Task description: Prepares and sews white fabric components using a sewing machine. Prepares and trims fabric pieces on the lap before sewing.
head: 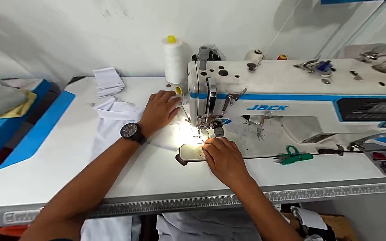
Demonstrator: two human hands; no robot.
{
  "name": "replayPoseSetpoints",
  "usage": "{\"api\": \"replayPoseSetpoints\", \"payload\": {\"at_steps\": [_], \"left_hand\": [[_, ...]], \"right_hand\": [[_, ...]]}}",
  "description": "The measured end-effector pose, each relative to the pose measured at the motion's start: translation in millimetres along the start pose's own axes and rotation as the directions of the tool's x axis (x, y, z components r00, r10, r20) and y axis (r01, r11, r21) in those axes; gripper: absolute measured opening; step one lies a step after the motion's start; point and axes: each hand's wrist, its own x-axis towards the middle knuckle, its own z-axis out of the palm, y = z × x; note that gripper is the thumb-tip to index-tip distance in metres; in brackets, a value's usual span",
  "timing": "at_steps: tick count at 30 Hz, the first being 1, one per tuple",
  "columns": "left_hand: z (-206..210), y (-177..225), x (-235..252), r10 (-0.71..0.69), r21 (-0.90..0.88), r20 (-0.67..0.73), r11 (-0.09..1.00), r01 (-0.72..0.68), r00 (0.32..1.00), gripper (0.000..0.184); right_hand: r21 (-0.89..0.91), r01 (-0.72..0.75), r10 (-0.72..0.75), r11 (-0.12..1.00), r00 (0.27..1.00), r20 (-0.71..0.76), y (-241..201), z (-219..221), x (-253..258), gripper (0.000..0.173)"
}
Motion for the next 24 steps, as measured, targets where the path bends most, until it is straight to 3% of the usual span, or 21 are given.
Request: {"api": "replayPoseSetpoints", "payload": {"at_steps": [3, 5, 7, 10, 12, 14, 15, 17, 18, 20, 22, 24], "left_hand": [[-1, -9, -38, -0.353, 0.006, 0.101, 0.935, 0.355, 0.93, 0.057], [-20, 28, -75, -0.478, 0.053, 0.089, 0.878, 0.475, 0.874, 0.056], [-46, 82, -109, -0.592, 0.123, 0.11, 0.806, 0.58, 0.799, 0.055], [-82, 147, -133, -0.778, 0.246, 0.228, 0.628, 0.739, 0.585, 0.059], [-95, 170, -143, -0.826, 0.287, 0.264, 0.561, 0.777, 0.499, 0.06], [-102, 184, -152, -0.834, 0.318, 0.287, 0.546, 0.775, 0.47, 0.056], [-101, 186, -158, -0.819, 0.311, 0.263, 0.572, 0.759, 0.51, 0.053], [-89, 182, -174, -0.699, 0.17, 0.147, 0.715, 0.678, 0.7, 0.045], [-79, 177, -180, -0.592, 0.028, 0.094, 0.806, 0.592, 0.801, 0.045], [-65, 178, -190, -0.388, -0.271, 0.081, 0.878, 0.395, 0.918, 0.061], [-60, 193, -205, -0.229, -0.522, 0.093, 0.817, 0.244, 0.969, 0.052], [-56, 214, -227, -0.176, -0.695, 0.092, 0.693, 0.19, 0.98, 0.022]], "right_hand": [[0.104, 0.068, -0.058, 0.992, 0.994, -0.097, -24, -1, 0, 0.02], [0.21, 0.08, -0.054, 0.974, 0.99, -0.13, -54, -7, 10, 0.017], [0.266, 0.028, -0.013, 0.964, 0.998, -0.057, -81, -6, 29, 0.024], [0.203, -0.054, 0.024, 0.978, 0.989, 0.146, -94, 14, 60, 0.035], [0.17, -0.009, -0.025, 0.985, 0.98, 0.197, -90, 20, 65, 0.021], [0.255, 0.03, -0.094, 0.966, 0.966, 0.242, -80, 9, 53, 0.016], [0.33, 0.029, -0.121, 0.943, 0.958, 0.261, -73, 1, 43, 0.018], [0.487, 0.002, -0.172, 0.873, 0.937, 0.303, -54, -17, 17, 0.02], [0.547, -0.009, -0.199, 0.837, 0.927, 0.319, -45, -27, 3, 0.02], [0.642, -0.042, -0.243, 0.765, 0.905, 0.349, -35, -48, -29, 0.019], [0.7, -0.083, -0.258, 0.709, 0.893, 0.368, -33, -68, -63, 0.016], [0.738, -0.128, -0.265, 0.662, 0.882, 0.39, -34, -79, -101, 0.015]]}}
